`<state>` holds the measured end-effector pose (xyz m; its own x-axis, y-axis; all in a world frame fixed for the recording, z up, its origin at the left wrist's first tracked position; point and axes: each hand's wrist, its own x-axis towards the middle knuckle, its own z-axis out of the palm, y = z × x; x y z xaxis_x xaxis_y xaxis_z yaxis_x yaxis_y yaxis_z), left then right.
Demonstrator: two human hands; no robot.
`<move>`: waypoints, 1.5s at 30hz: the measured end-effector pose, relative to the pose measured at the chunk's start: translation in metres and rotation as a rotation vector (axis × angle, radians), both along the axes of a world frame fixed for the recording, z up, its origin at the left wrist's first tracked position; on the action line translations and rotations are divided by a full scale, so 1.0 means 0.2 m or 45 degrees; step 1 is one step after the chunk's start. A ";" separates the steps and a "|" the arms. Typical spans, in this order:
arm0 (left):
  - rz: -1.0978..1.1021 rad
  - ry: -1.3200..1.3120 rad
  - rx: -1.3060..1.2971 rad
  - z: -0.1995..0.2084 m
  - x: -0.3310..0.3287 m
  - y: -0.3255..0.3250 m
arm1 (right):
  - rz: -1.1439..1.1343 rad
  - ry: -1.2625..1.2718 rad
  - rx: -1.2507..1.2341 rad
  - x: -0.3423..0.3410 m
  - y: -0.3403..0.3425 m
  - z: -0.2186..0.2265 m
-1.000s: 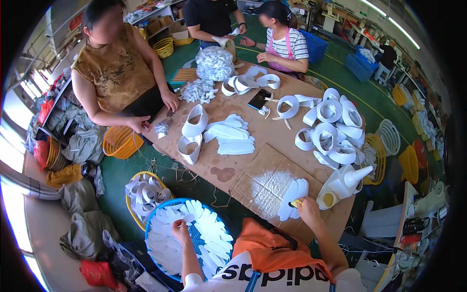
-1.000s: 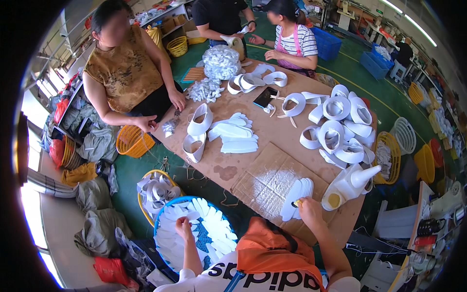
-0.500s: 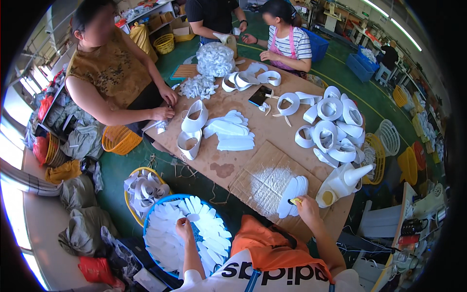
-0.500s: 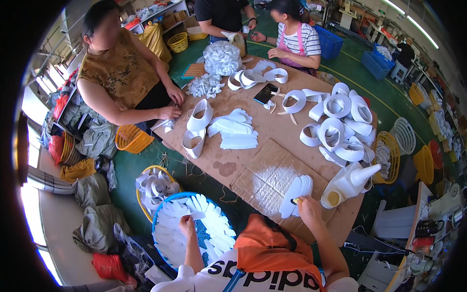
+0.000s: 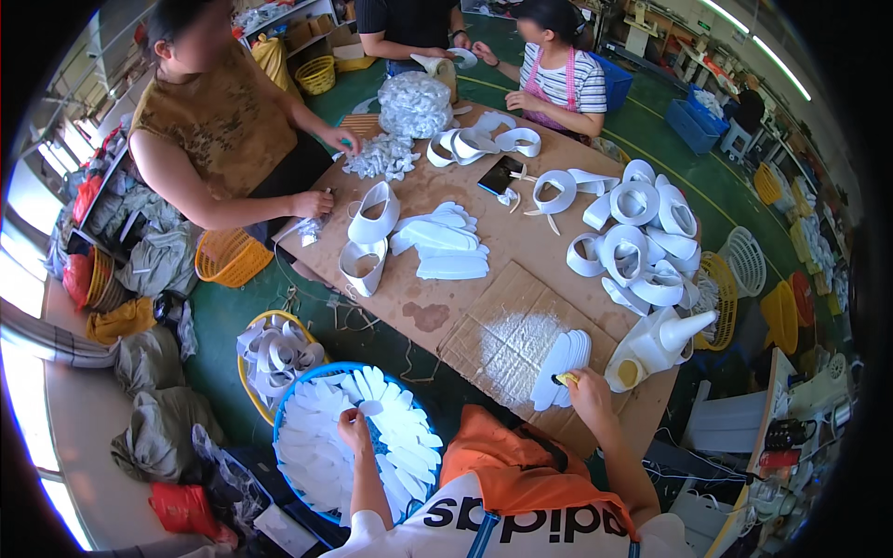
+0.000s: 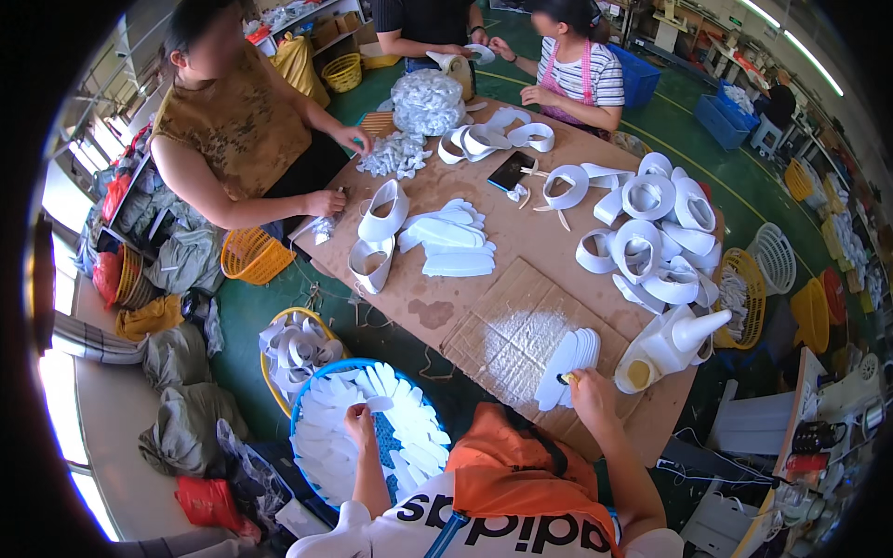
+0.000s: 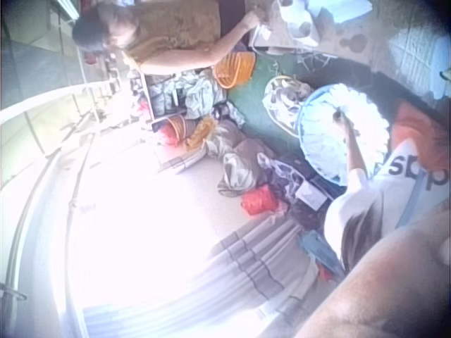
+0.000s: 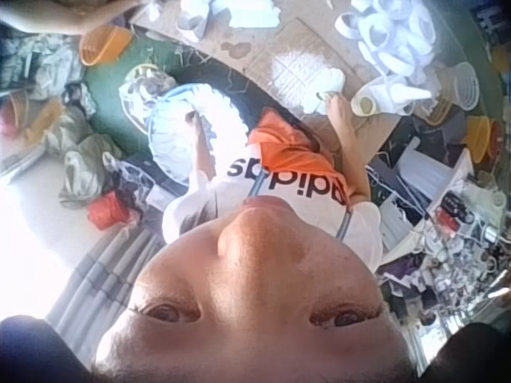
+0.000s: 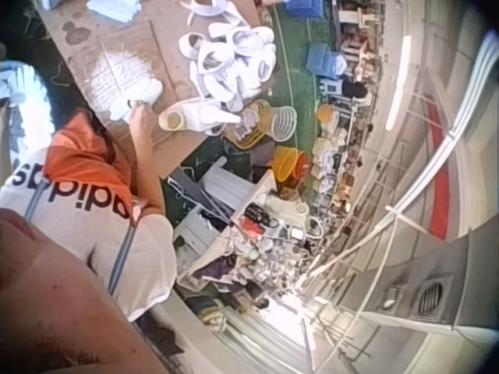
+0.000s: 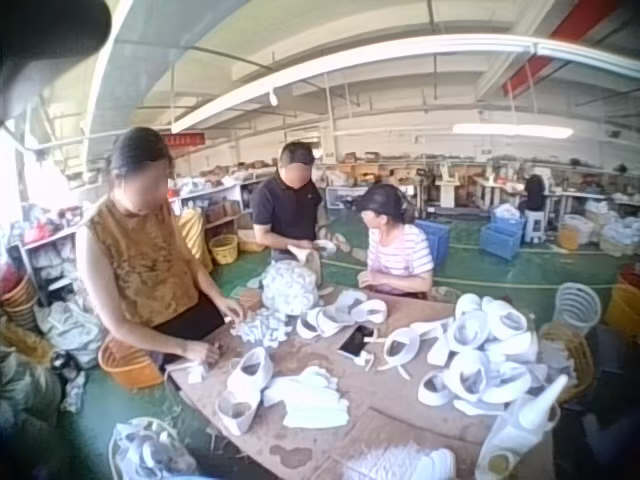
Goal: The person takes shoe components from a basket, applies glue to them using an applicator dipped into a glue dispenser, and places them onto a piece of cardboard.
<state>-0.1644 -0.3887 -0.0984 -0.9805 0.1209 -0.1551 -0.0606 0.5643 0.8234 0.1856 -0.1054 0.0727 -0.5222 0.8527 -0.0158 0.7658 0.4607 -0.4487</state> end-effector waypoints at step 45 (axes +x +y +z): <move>0.043 -0.703 0.450 -0.51 0.02 0.27 | 0.109 -0.219 -0.032 0.00 0.02 0.09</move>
